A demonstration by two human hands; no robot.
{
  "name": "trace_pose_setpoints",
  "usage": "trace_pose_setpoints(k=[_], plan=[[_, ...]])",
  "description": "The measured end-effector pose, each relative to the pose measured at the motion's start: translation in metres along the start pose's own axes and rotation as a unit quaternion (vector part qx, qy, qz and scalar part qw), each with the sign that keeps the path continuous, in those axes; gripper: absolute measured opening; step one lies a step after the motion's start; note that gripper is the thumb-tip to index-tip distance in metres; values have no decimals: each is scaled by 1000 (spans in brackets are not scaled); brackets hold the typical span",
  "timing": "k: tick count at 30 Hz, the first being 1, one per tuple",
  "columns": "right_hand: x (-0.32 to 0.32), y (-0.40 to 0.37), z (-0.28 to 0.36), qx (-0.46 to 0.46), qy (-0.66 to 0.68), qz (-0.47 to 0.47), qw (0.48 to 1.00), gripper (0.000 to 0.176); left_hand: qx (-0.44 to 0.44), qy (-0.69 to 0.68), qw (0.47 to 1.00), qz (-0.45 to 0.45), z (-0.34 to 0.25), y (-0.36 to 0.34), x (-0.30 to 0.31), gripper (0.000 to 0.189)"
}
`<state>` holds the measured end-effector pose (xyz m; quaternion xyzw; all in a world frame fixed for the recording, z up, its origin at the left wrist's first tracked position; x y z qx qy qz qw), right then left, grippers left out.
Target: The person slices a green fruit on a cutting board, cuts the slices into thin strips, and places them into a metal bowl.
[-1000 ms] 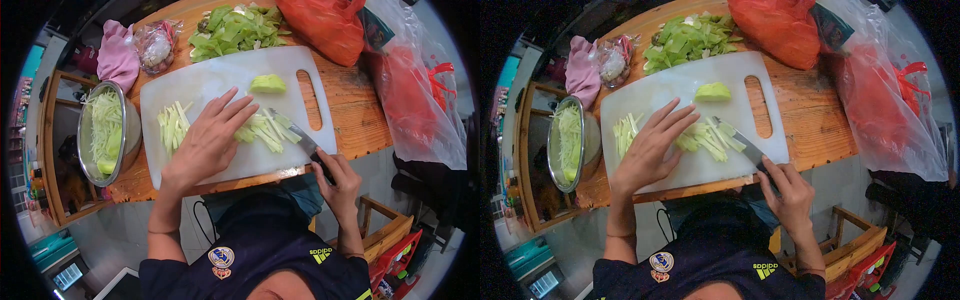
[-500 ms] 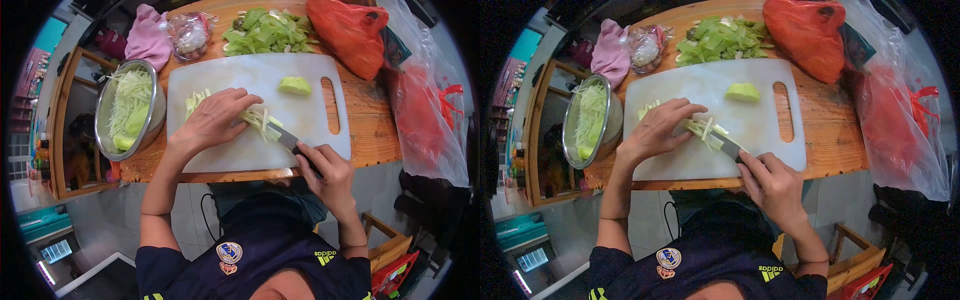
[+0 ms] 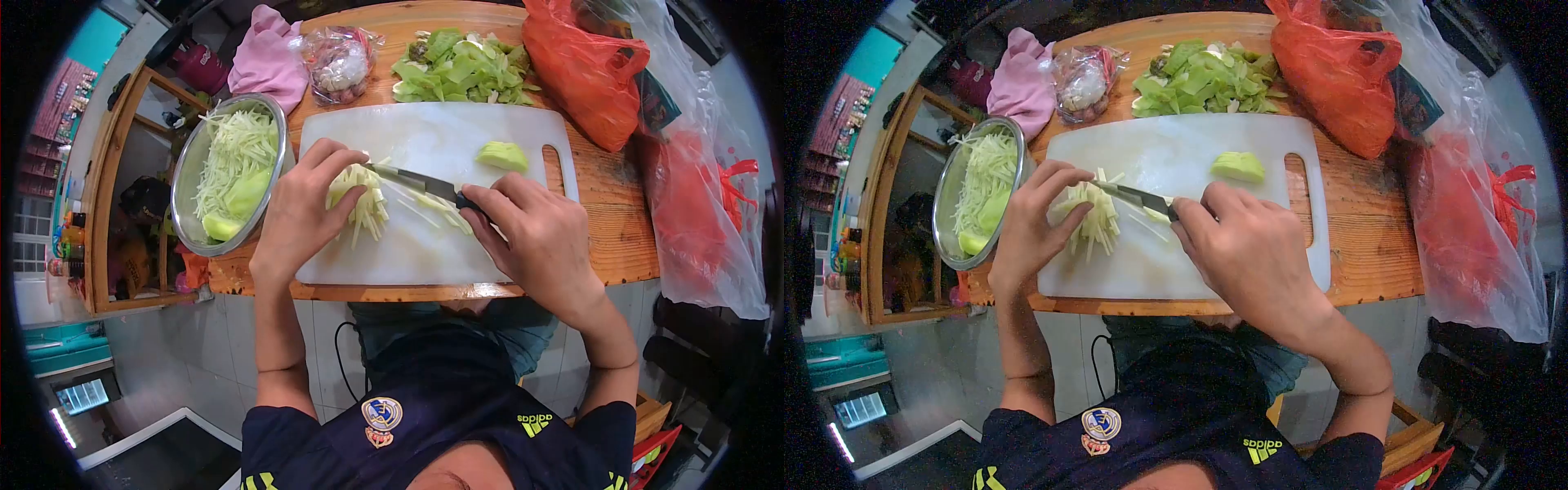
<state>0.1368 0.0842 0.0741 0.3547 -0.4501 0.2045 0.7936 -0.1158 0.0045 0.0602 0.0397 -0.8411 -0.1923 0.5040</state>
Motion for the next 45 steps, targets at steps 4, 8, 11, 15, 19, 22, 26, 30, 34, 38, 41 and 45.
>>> trace_pose_setpoints(k=[4,8,11,15,19,22,26,30,34,38,41,45], plan=[[-2,7,-8,-72,106,87,988,17,-64,30,994,-81,-8,-2,-12,42],[-8,9,-12,-110,171,104,974,18,-187,59,978,-69,-8,1,-30,40],[-5,8,-15,-128,182,101,970,18,-179,75,979,-62,-7,1,-32,35],[0,-1,-23,-106,156,80,979,19,-168,80,981,-48,7,-4,-33,29],[20,-15,-26,-177,157,109,965,20,-155,93,983,-45,11,-5,-32,28],[18,-21,-33,-186,156,109,964,20,-171,88,979,-74,-4,1,-34,31],[10,-20,-34,-188,215,121,951,21,-221,92,969,-61,-13,8,-45,32],[0,-22,-32,-185,244,115,945,21,-217,82,972,-44,-12,4,-50,31],[-10,-28,-34,-190,256,129,939,21,-193,50,980,-4,-13,0,-50,24],[-13,-32,-38,-199,259,106,939,21,-182,61,981,11,-13,1,-42,21],[2,-40,-47,-228,254,55,938,22,-156,106,982,9,-10,2,-30,21],[30,-68,-56,-295,182,54,936,26,-111,166,979,39,2,3,-18,26]])
Point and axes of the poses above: each hand's wrist, its own y-axis towards the middle knuckle, its own x-axis out of the back of the hand, z = x × y, the point moved 1 cm from there along y, towards the middle knuckle, and after that the axes turned 11 degrees about -x, right-handed, at the moved point
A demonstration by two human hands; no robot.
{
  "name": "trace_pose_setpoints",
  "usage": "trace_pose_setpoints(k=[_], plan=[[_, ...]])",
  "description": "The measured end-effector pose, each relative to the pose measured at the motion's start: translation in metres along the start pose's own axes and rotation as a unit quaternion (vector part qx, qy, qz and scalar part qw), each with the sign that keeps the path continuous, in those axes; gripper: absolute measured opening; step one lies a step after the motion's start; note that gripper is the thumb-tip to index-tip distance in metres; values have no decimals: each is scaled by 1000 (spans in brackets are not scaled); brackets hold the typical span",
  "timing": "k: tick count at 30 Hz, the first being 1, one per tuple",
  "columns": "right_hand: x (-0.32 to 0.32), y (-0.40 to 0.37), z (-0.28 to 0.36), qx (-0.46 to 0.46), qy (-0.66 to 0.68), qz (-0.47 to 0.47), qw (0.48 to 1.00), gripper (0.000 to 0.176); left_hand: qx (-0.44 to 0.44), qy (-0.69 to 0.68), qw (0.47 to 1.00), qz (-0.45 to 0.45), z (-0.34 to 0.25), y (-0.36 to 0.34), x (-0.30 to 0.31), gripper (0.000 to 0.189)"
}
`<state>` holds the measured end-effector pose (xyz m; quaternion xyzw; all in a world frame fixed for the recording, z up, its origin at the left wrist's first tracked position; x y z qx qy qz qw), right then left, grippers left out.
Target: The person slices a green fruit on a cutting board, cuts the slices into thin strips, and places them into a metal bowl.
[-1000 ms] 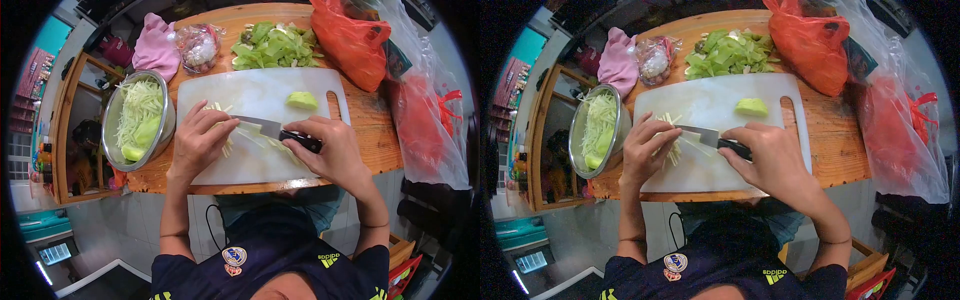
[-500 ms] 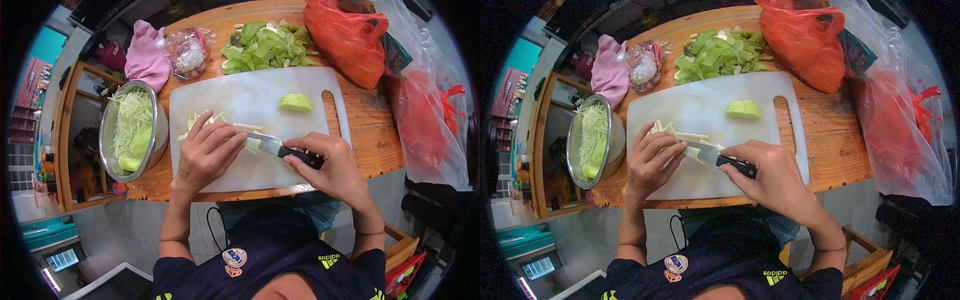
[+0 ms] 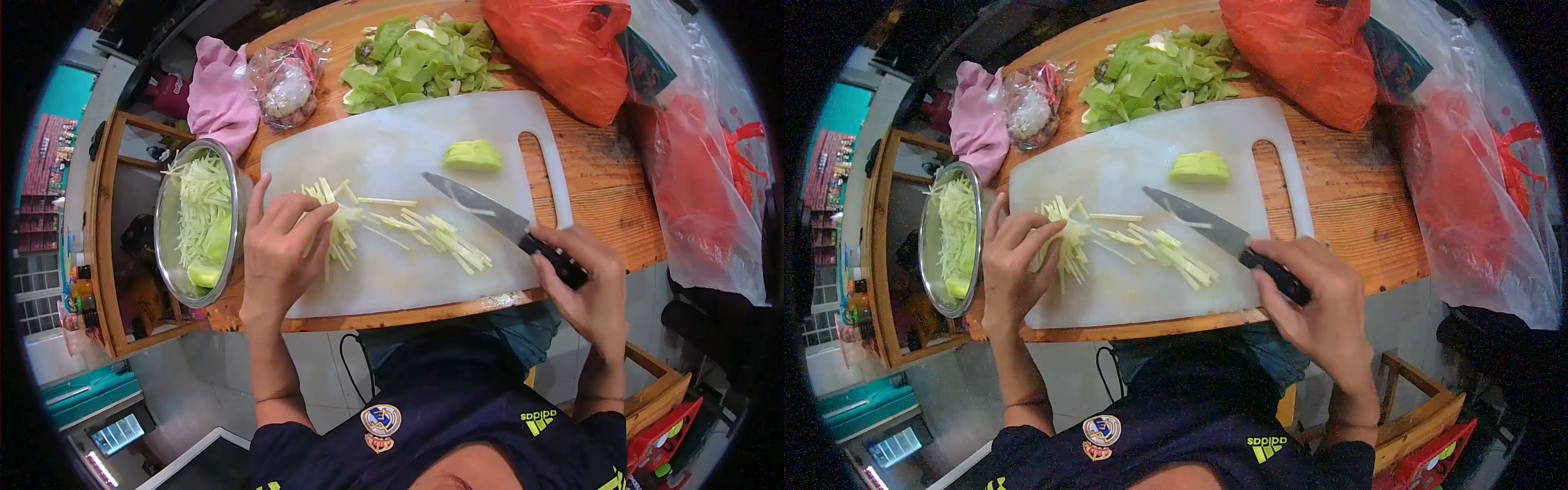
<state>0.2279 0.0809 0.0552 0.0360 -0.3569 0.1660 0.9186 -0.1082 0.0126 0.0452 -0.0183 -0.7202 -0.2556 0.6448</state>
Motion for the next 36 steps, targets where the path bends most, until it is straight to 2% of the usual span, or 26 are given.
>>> trace_pose_setpoints(k=[4,8,9,14,18,24,29,36], plan=[[8,-34,-17,-54,-17,-10,998,28,-14,-28,999,24,-10,10,5,37],[6,-59,-27,-89,-14,-29,996,31,-57,-99,991,64,-32,28,-11,57],[5,-61,-28,-84,-18,-31,996,30,-77,-112,986,99,-33,30,-17,67],[-14,-64,-28,-26,12,-40,999,31,-119,-142,973,140,-24,42,-31,65],[-25,-58,-22,-22,52,-9,998,31,-155,-157,963,153,-21,44,-37,63],[-9,-48,-27,-23,25,9,999,30,-165,-187,964,93,-35,51,-43,59],[15,-53,-47,-86,37,26,995,29,-219,-205,950,85,-32,54,-53,44],[0,-53,-53,-72,103,101,987,31,-219,-202,946,129,-35,64,-50,30]])
Point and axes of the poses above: each hand's wrist, its own y-axis towards the middle knuckle, its own x-axis out of the back of the hand, z = x × y, the point moved 1 cm from there along y, towards the middle knuckle, and after that the axes turned 11 degrees about -x, right-handed, at the moved point
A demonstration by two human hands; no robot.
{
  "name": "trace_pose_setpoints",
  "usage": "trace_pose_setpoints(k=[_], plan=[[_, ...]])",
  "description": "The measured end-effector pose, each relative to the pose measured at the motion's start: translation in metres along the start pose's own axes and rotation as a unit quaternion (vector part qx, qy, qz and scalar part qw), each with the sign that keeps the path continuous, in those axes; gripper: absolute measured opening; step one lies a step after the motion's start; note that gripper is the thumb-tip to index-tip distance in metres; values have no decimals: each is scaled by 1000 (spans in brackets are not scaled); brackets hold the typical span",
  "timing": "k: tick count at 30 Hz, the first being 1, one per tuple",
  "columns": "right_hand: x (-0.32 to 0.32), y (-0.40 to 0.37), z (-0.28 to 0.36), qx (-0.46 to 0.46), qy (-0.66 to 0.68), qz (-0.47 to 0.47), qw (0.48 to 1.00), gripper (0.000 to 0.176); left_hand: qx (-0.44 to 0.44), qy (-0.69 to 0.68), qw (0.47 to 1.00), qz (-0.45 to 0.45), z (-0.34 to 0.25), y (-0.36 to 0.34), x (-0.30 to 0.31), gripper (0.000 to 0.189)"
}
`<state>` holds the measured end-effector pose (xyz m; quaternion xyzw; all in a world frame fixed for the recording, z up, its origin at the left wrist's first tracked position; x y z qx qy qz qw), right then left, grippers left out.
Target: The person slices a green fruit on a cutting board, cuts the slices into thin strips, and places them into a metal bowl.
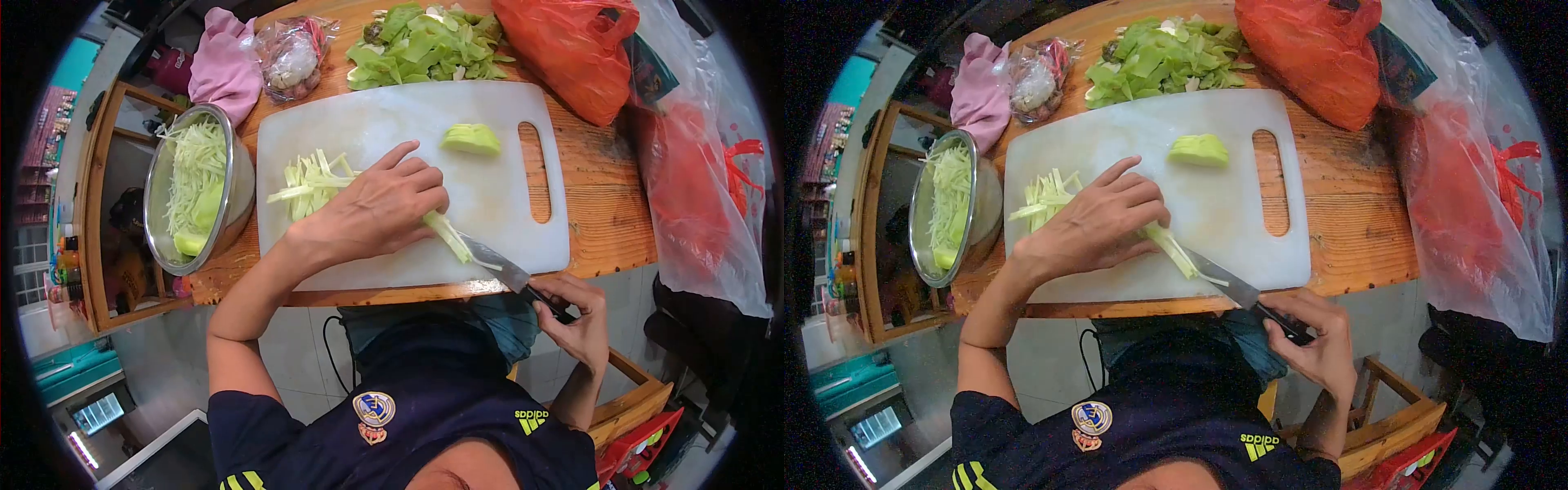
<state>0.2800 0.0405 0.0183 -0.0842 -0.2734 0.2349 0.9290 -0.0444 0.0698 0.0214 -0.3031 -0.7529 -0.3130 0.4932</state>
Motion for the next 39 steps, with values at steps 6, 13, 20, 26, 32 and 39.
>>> trace_pose_setpoints(k=[6,13,20,26,32,39], plan=[[-2,13,7,-1,-29,19,999,29,-41,-4,999,14,6,0,0,27],[6,23,14,-19,-22,27,999,25,-56,51,997,-3,7,-6,-8,8],[13,36,38,8,-25,-2,1000,25,-23,108,993,-50,10,-16,14,8],[-26,61,74,167,-83,-51,981,30,108,190,971,-99,6,-54,51,16],[-33,62,72,173,-121,-109,971,28,201,204,954,-81,-14,-82,56,35],[-22,33,44,43,-114,-117,986,26,166,115,972,-116,-26,-60,27,52]])
Point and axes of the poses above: each hand's wrist, its own y-axis towards the middle knuckle, its own x-axis out of the back of the hand, z = x × y, the point moved 1 cm from there along y, towards the middle knuckle, and after that the axes turned 11 degrees about -x, right-handed, at the moved point
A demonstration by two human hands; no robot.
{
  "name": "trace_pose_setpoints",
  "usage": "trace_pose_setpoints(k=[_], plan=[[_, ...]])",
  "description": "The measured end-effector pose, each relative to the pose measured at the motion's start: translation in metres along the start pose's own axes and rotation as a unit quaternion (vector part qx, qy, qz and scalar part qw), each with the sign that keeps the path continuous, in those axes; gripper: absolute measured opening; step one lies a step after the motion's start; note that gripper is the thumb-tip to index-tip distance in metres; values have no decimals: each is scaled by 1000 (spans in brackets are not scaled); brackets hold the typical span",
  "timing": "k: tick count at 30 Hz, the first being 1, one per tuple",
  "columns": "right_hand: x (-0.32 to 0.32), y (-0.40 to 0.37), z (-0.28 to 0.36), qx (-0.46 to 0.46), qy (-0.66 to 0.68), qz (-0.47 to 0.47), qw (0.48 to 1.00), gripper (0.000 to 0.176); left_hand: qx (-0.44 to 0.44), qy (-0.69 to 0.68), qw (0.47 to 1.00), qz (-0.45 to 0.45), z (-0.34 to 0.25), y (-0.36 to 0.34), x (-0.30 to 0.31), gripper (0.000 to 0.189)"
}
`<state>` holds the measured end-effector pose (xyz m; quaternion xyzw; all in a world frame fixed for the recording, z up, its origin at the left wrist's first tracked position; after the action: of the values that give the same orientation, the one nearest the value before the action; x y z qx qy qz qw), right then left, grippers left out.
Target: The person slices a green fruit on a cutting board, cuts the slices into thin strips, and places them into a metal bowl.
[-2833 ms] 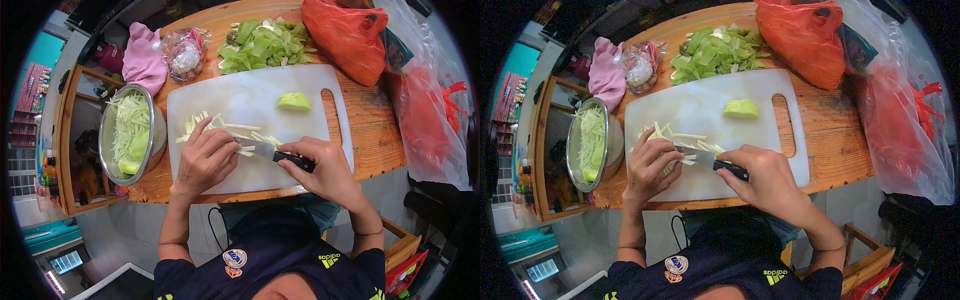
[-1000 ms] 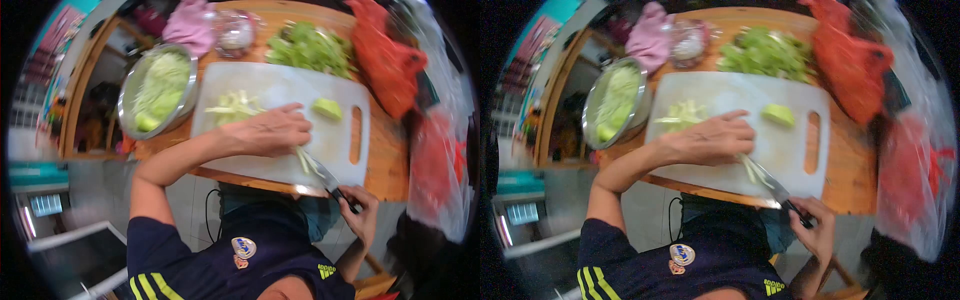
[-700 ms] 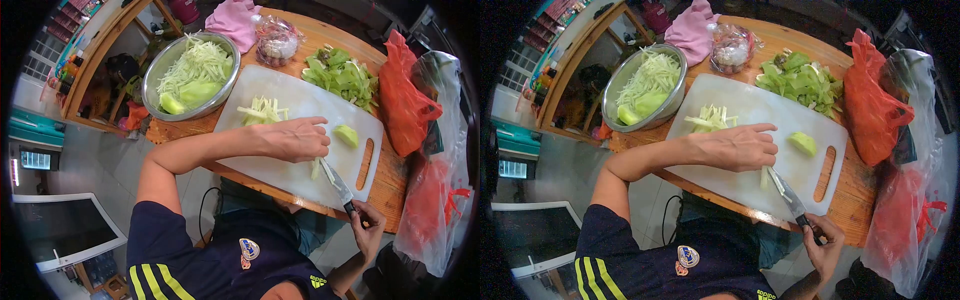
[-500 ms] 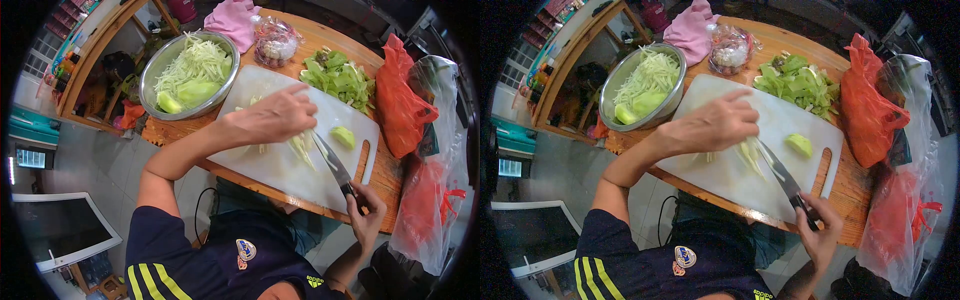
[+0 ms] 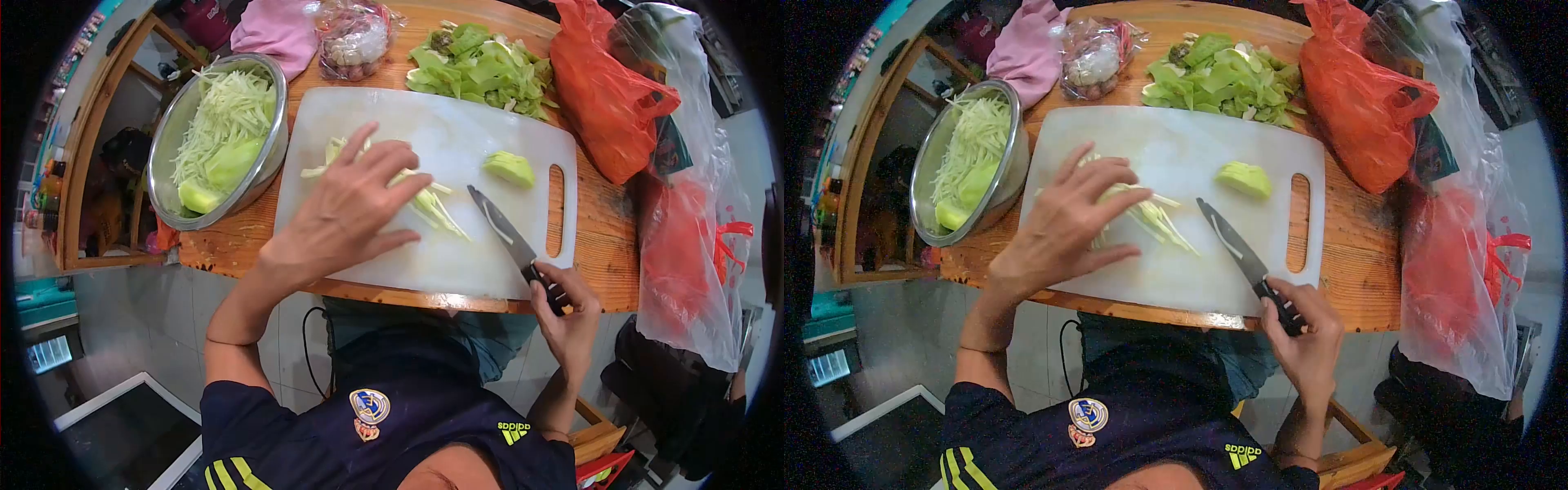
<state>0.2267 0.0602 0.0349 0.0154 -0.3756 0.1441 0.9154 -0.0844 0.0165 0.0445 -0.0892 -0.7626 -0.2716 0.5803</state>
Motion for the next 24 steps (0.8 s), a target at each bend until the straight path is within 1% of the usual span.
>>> trace_pose_setpoints(k=[2,3,5,7,8,11,12,15,16,17,19,21,23,24], plan=[[-5,-9,-5,-23,20,10,999,26,-25,-21,999,8,-2,5,-13,62],[-8,-12,-7,-34,30,14,999,25,-32,-17,999,9,-1,7,-18,59],[-15,-14,-3,-26,37,13,999,25,-44,-4,999,10,5,10,-25,54],[-26,-11,2,-1,49,23,999,25,-49,-22,998,32,10,14,-30,45],[-30,-10,5,-10,60,30,998,25,-47,-27,998,43,13,13,-29,41],[-35,-3,13,19,68,49,996,25,-41,21,998,41,14,8,-26,29],[-32,-1,18,37,43,59,997,26,-37,34,999,12,12,6,-19,22],[-26,3,29,63,35,38,997,26,-33,-40,996,-69,6,-9,22,17],[-24,4,30,56,45,22,997,27,20,-18,997,-72,9,-15,41,17],[-21,7,27,71,38,12,997,28,72,4,995,-76,14,-24,59,17],[-19,11,20,62,46,-12,997,27,135,67,984,-96,47,-45,91,21],[-17,12,17,56,43,-19,997,27,268,130,952,-73,92,-79,109,29],[-17,13,14,50,45,-21,998,26,398,157,904,19,133,-105,121,41],[-17,13,12,46,48,-19,998,25,407,121,905,9,143,-110,121,44]])
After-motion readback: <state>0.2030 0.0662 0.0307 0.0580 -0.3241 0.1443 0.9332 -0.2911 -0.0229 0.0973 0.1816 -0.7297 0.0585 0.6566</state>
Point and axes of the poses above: each hand's wrist, its own y-axis towards the middle knuckle, its own x-axis out of the back of the hand, z = x × y, the point moved 1 cm from there along y, towards the middle knuckle, and after that the axes turned 11 degrees about -x, right-handed, at the moved point
